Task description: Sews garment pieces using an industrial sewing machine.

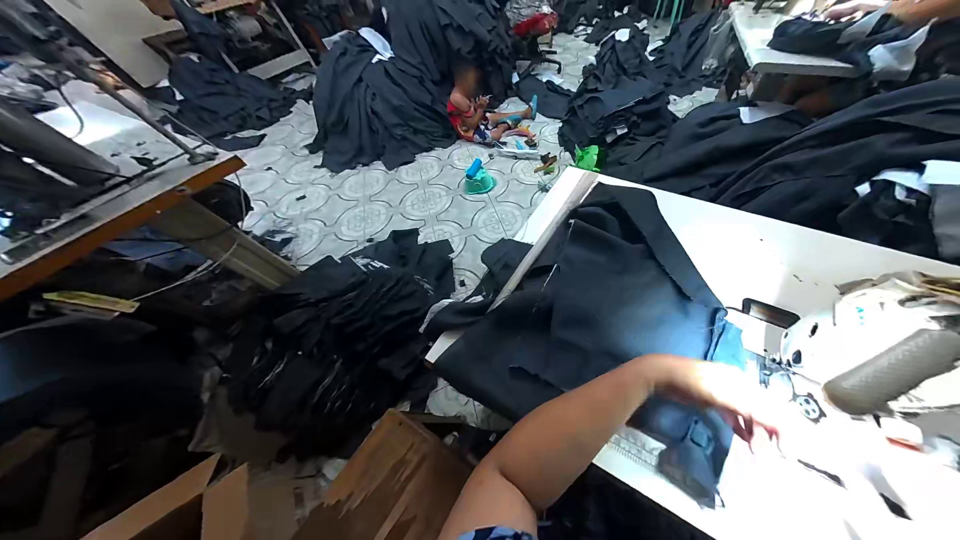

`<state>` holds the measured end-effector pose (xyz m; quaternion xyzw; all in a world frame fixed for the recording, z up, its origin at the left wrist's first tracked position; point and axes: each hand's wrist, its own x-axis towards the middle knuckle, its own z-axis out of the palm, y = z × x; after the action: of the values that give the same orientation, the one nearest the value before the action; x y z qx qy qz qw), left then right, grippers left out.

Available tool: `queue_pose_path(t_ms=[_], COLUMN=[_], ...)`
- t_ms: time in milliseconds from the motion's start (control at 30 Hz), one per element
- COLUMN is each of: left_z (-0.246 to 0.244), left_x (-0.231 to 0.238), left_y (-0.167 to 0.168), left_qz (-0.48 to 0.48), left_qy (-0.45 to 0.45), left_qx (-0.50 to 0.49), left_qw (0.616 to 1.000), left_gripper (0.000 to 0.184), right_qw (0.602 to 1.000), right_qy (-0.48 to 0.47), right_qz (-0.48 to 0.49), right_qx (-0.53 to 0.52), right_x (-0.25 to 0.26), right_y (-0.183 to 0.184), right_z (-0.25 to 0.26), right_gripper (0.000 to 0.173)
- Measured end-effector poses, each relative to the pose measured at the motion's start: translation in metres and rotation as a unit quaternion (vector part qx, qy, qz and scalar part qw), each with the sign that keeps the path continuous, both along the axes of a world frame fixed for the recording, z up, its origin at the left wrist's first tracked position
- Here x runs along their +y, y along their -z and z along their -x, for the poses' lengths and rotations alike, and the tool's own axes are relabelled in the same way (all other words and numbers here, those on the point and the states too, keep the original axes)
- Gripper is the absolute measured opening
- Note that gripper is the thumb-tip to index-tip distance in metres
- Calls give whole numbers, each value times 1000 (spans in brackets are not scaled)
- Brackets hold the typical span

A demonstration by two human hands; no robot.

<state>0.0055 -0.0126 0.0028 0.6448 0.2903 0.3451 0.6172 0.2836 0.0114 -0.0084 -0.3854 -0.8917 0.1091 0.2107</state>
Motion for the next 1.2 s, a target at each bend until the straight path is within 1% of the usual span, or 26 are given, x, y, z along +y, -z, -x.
queue_pose_path(t_ms=[33,67,100,133,167,200,233,300,333,400,467,500,533,567,600,633,667,733,767,867,967,1000,1033,1100,1133,1200], left_z=[5,12,20,28,33,37,35,14,0,-25,-40,-45,-49,-52,-54,-53,-48,-38,-33,-26,-29,-34,-39,-46,-47,-46], left_x=[2,8,17,26,32,32,25,-9,-35,-87,-116,-123,-123,-117,-106,-96,-90,-93,-100,-123,-123,-117,-109,-89,-78,-55], left_y=[2,5,10,19,29,35,31,11,1,-16,-22,-16,-5,11,24,33,37,47,53,65,61,57,52,49,48,44], left_qz=[-29,-90,-151,-189,-198,-169,-114,-41,-22,-26,-58,-104,-183,-273,-323,-311,-243,-129,-118,-178,-280,-308,-327,-334,-309,-232], left_qy=[-76,-176,-279,-357,-389,-366,-302,-176,-126,-54,9,4,-46,-128,-201,-251,-267,-287,-302,-344,-365,-362,-349,-299,-264,-198], left_qx=[-34,-13,62,163,265,359,440,524,547,554,510,482,454,429,421,437,467,508,521,530,495,472,451,437,451,495], left_qw=[996,980,946,900,860,842,838,832,827,830,858,870,871,851,824,806,807,802,790,754,737,742,754,780,794,814], left_gripper=[19,21,23,24,25,26,29,43,50,51,42,36,29,23,23,30,40,55,57,53,33,28,25,27,31,38], right_qw=[995,984,976,972,967,962,961,963,966,975,982,986,990,992,995,997,998,999,998,997,993,992,993,997,998,998], right_qy=[-65,-124,-178,-219,-253,-270,-273,-265,-256,-219,-186,-159,-125,-86,-43,-8,17,48,58,61,37,23,8,-4,0,21], right_qz=[-41,-58,-58,-36,8,42,33,0,-12,-15,12,-13,-52,-76,-82,-67,-42,0,16,25,-34,-37,-24,9,7,-22], right_qx=[69,118,110,71,36,23,20,35,39,34,34,37,42,48,48,39,32,22,24,46,110,120,114,71,56,49], right_x=[-10,-18,-24,-29,-34,-38,-39,-32,-29,-27,-26,-25,-24,-23,-23,-23,-22,-22,-24,-28,-23,-20,-20,-22,-25,-31], right_y=[9,21,31,41,52,61,64,55,53,47,46,51,58,62,62,58,54,52,52,53,61,61,58,56,57,62], right_z=[17,39,61,81,94,99,97,69,46,0,-29,-36,-38,-36,-35,-35,-37,-45,-49,-53,-47,-44,-41,-33,-30,-29], right_gripper=[32,34,41,51,59,62,60,49,48,47,40,40,42,47,55,65,71,70,67,58,45,43,47,60,62,53])
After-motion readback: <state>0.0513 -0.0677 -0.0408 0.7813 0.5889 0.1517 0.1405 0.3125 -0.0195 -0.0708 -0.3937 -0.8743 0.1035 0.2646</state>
